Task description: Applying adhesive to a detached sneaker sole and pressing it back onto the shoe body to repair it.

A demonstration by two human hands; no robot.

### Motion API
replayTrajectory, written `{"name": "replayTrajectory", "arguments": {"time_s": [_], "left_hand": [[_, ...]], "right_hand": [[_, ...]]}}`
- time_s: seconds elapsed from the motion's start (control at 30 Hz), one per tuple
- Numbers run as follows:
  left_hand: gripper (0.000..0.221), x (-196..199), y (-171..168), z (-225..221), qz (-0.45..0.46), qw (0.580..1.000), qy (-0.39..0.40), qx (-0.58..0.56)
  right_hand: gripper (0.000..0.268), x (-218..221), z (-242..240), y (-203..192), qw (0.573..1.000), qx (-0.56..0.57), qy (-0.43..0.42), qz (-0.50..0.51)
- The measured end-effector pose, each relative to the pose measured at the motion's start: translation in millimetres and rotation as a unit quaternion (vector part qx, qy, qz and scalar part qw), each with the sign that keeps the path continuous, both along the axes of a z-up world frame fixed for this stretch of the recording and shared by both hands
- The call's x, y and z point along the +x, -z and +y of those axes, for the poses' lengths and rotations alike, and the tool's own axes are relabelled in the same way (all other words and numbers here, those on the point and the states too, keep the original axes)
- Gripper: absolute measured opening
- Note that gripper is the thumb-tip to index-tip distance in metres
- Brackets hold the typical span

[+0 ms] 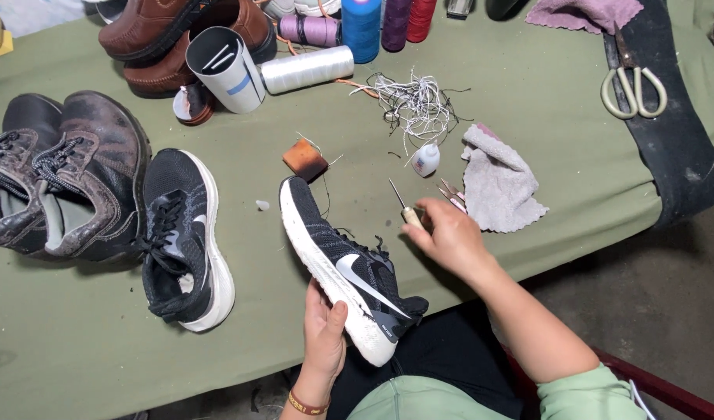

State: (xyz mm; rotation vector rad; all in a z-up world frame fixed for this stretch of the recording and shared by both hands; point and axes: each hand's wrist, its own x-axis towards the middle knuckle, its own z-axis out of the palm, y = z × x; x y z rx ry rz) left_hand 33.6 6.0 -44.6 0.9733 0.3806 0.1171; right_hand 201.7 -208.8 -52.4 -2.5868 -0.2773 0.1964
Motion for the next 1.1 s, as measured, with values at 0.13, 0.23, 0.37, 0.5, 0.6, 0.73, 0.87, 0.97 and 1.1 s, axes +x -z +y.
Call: {"name": "replayTrajectory", "arguments": {"time_s": [0.13,0.23,0.37,0.5,0.6,0.73,0.87,0.97,1.1], "left_hand": [[0.094,1,-6,-1,0.0,1.0,0.006,0.006],[0.093,1,-4,-1,0.005,1.0,0.0,-0.001],[0.092,0,1,0,0.007,1.0,0.0,-0.001],[0.094,1,-6,-2,0.005,1.0,0.001,0.001],[0.091,3,-10,-4,0.002,1.0,-0.005,0.004],[0.089,16,-21,-7,0.055,0.998,-0.015,0.041],[0.105,42,-36,0,0.119,0.964,0.016,0.238],[0.092,60,-67,1,0.103,0.874,0.053,0.471],[0.075,78,-60,1,0.136,0.843,0.059,0.517]], "right_hand": [[0.055,-10,1,16,0.999,-0.023,-0.033,-0.014],[0.048,-8,-1,28,0.999,-0.019,-0.023,-0.029],[0.045,-10,-1,35,0.998,-0.005,0.0,-0.067],[0.042,-13,2,45,0.994,0.017,0.026,-0.107],[0.041,-15,3,49,0.988,0.016,0.032,-0.152],[0.038,-18,6,49,0.978,0.023,0.039,-0.204],[0.038,-20,7,45,0.972,0.034,0.037,-0.228],[0.04,-21,6,37,0.971,0.067,0.04,-0.225],[0.038,-20,5,40,0.969,0.084,0.042,-0.229]]}}
